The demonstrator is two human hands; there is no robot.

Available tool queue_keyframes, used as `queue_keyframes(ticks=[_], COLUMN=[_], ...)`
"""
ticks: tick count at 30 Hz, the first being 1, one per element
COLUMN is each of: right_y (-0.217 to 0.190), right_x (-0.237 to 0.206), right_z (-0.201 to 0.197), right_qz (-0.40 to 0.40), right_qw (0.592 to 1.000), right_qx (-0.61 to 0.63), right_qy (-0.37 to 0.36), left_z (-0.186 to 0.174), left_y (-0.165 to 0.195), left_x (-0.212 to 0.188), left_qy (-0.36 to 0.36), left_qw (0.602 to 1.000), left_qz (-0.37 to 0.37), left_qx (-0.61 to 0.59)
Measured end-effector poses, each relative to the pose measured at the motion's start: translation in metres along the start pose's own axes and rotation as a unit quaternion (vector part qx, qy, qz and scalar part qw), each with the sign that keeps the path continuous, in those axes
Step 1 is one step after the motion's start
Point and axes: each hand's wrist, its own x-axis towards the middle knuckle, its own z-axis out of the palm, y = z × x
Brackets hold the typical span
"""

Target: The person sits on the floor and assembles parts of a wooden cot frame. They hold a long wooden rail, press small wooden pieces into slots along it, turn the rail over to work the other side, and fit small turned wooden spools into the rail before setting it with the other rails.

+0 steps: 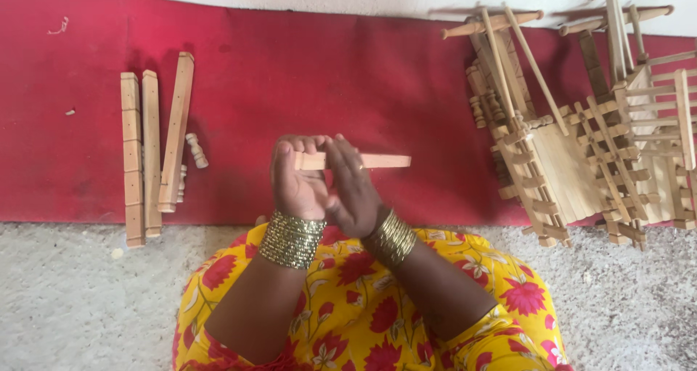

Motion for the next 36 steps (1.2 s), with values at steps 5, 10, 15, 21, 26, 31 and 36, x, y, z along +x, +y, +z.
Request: queue_keyframes(ticks=[5, 10, 15, 21, 26, 31, 36], right_y=[0.073, 0.099, 0.073, 0.023, 0.030, 0.073, 0.077], right_x=[0.010, -0.003, -0.013, -0.024, -0.025, -0.013, 0.013], right_z=[-0.002, -0.010, -0.001, 0.028, 0.023, -0.014, -0.043], right_qz=[0.119, 0.145, 0.135, 0.266, 0.302, 0.368, 0.332], right_qw=[0.985, 0.985, 0.980, 0.913, 0.903, 0.898, 0.911], right_qx=[-0.122, -0.050, -0.134, -0.086, -0.034, 0.218, 0.207], right_qy=[-0.025, 0.075, 0.051, -0.299, -0.304, -0.107, 0.132], left_z=[-0.003, -0.003, 0.000, 0.011, 0.017, 0.010, 0.013], left_y=[0.002, 0.004, 0.006, 0.008, 0.001, -0.007, -0.014], left_x=[0.019, 0.030, 0.027, 0.024, 0.025, 0.027, 0.020], left_qy=[0.100, 0.110, 0.025, -0.013, 0.022, 0.096, 0.044], left_qw=[0.994, 0.993, 0.998, 0.998, 0.989, 0.986, 0.996], left_qz=[0.011, 0.012, 0.050, 0.048, 0.104, 0.070, 0.041], left_qx=[-0.037, -0.033, -0.025, -0.024, 0.100, 0.113, 0.060])
